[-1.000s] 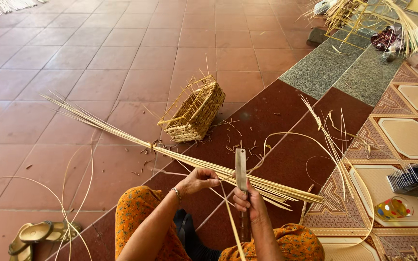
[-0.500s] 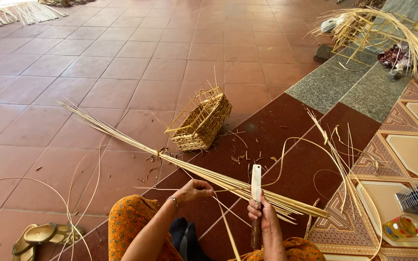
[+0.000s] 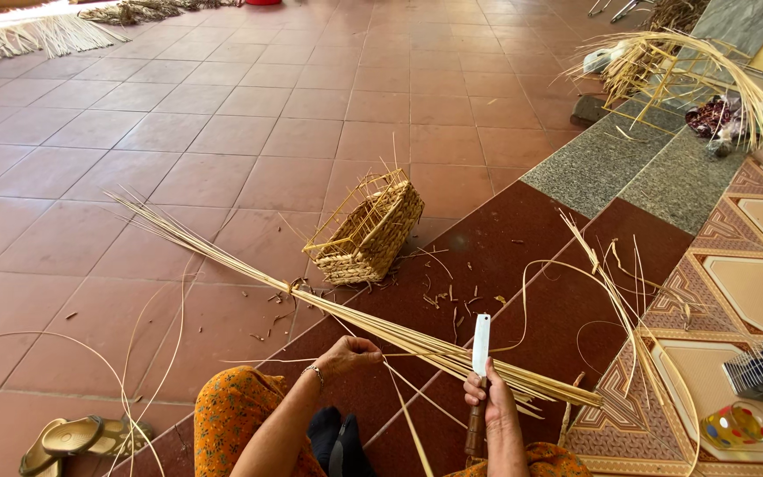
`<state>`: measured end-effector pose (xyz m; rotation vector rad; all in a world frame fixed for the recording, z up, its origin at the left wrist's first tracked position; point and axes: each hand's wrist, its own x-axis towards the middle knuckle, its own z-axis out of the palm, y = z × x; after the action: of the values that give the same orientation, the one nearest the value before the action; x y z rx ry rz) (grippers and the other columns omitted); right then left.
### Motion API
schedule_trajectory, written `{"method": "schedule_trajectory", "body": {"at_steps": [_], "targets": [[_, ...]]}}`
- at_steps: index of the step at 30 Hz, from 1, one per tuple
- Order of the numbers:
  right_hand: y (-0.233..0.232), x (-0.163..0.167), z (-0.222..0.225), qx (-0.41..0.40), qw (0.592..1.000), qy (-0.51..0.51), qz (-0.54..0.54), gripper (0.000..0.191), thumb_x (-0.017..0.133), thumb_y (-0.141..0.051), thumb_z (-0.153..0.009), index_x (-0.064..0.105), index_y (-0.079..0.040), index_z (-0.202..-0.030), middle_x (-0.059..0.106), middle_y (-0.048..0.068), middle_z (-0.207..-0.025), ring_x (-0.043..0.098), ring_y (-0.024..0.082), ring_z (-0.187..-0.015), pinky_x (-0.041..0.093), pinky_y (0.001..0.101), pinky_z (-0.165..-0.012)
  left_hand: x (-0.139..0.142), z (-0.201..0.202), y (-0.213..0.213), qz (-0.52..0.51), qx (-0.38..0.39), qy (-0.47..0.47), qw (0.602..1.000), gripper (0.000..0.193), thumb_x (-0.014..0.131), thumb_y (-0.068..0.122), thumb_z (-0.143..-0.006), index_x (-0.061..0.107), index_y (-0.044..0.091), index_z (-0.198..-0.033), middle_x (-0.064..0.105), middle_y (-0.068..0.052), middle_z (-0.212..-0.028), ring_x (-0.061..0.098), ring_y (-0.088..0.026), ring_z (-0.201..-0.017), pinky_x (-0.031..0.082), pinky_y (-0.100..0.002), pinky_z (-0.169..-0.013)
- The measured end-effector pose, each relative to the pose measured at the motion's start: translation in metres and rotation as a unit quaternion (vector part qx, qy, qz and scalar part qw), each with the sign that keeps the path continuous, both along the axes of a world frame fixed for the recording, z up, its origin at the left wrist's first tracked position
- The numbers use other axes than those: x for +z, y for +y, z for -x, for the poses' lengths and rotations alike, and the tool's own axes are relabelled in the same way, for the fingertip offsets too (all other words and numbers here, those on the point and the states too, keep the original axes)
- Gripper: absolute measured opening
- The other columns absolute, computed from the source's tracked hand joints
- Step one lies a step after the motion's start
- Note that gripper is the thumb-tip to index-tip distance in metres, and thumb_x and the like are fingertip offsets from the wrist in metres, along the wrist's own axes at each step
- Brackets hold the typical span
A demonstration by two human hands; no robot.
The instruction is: The person sits on the floor and uses a large knife to split long bamboo strips into thinner strands. They hold the bundle with one hand and carefully shave off thin layers with the other, producing flexible strips.
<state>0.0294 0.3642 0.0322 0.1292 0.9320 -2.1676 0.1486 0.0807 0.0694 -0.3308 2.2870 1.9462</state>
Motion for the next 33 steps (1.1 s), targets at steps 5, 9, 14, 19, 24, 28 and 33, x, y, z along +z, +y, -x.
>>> {"method": "schedule_trajectory", "body": {"at_steps": [5, 9, 14, 19, 24, 28, 33], "targets": [[0.003, -0.002, 0.002, -0.020, 1.000, -0.012, -0.002, 0.051, 0.041, -0.052, -0.103, 0.051, -0.012, -0.133, 0.042, -0.002, -0.062, 0.034, 0.007, -0.043, 0.034, 0.0245, -0.041, 0.001, 0.000, 0.002, 0.013, 0.044, -0.001, 0.999, 0.025, 0.083, 0.028, -0.086, 0.082, 0.007, -0.100, 0.078, 0.000, -0.089, 0.067, -0.007, -0.079, 0.057, -0.025, -0.072], [0.009, -0.004, 0.005, -0.017, 0.990, 0.090, 0.107, 0.058, 0.041, -0.051, -0.105, 0.048, -0.007, -0.142, 0.040, -0.003, -0.063, 0.033, 0.007, -0.044, 0.035, 0.0242, -0.041, -0.001, 0.010, -0.001, 0.055, 0.095, 0.017, 0.994, 0.025, 0.082, 0.027, -0.093, 0.086, 0.005, -0.104, 0.071, -0.006, -0.085, 0.056, -0.011, -0.075, 0.046, -0.028, -0.066], [0.015, -0.016, 0.001, 0.034, 0.987, 0.122, 0.099, 0.071, 0.043, -0.054, -0.106, 0.038, -0.002, -0.154, 0.036, -0.003, -0.061, 0.032, 0.008, -0.044, 0.034, 0.0243, -0.040, -0.016, 0.036, -0.013, 0.110, 0.200, 0.069, 0.971, 0.029, 0.081, 0.027, -0.088, 0.080, 0.005, -0.106, 0.081, -0.008, -0.093, 0.073, -0.012, -0.084, 0.058, -0.026, -0.074], [0.007, -0.025, -0.003, 0.124, 0.959, 0.149, 0.209, 0.070, 0.051, -0.055, -0.104, 0.039, -0.008, -0.155, 0.040, -0.002, -0.062, 0.032, 0.008, -0.042, 0.034, 0.0266, -0.038, -0.032, 0.047, 0.007, 0.070, 0.156, 0.082, 0.982, 0.023, 0.076, 0.023, -0.096, 0.079, 0.003, -0.106, 0.075, -0.005, -0.087, 0.062, -0.011, -0.079, 0.050, -0.029, -0.069], [0.008, -0.005, -0.018, 0.100, 0.968, 0.124, 0.194, 0.071, 0.051, -0.056, -0.106, 0.041, -0.006, -0.154, 0.041, -0.002, -0.062, 0.032, 0.006, -0.042, 0.033, 0.0250, -0.037, -0.006, 0.036, 0.048, -0.028, 0.053, 0.161, 0.985, 0.016, 0.073, 0.019, -0.096, 0.077, 0.004, -0.101, 0.069, 0.001, -0.092, 0.063, -0.008, -0.085, 0.054, -0.025, -0.075], [-0.003, 0.021, -0.032, 0.159, 0.950, 0.134, 0.233, 0.064, 0.053, -0.052, -0.108, 0.039, -0.008, -0.153, 0.044, 0.000, -0.061, 0.035, 0.007, -0.040, 0.035, 0.0245, -0.036, 0.024, 0.023, 0.060, 0.096, 0.015, 0.202, 0.975, 0.018, 0.076, 0.021, -0.095, 0.076, 0.003, -0.100, 0.063, -0.002, -0.086, 0.057, -0.011, -0.077, 0.048, -0.029, -0.067], [-0.014, 0.050, -0.057, 0.177, 0.935, 0.177, 0.251, 0.059, 0.053, -0.045, -0.110, 0.043, -0.005, -0.151, 0.051, 0.005, -0.063, 0.040, 0.011, -0.040, 0.038, 0.0286, -0.036, 0.067, -0.001, 0.060, 0.201, -0.028, 0.284, 0.937, 0.012, 0.075, 0.017, -0.095, 0.074, 0.005, -0.098, 0.059, -0.004, -0.084, 0.057, -0.018, -0.078, 0.045, -0.034, -0.072]]}}
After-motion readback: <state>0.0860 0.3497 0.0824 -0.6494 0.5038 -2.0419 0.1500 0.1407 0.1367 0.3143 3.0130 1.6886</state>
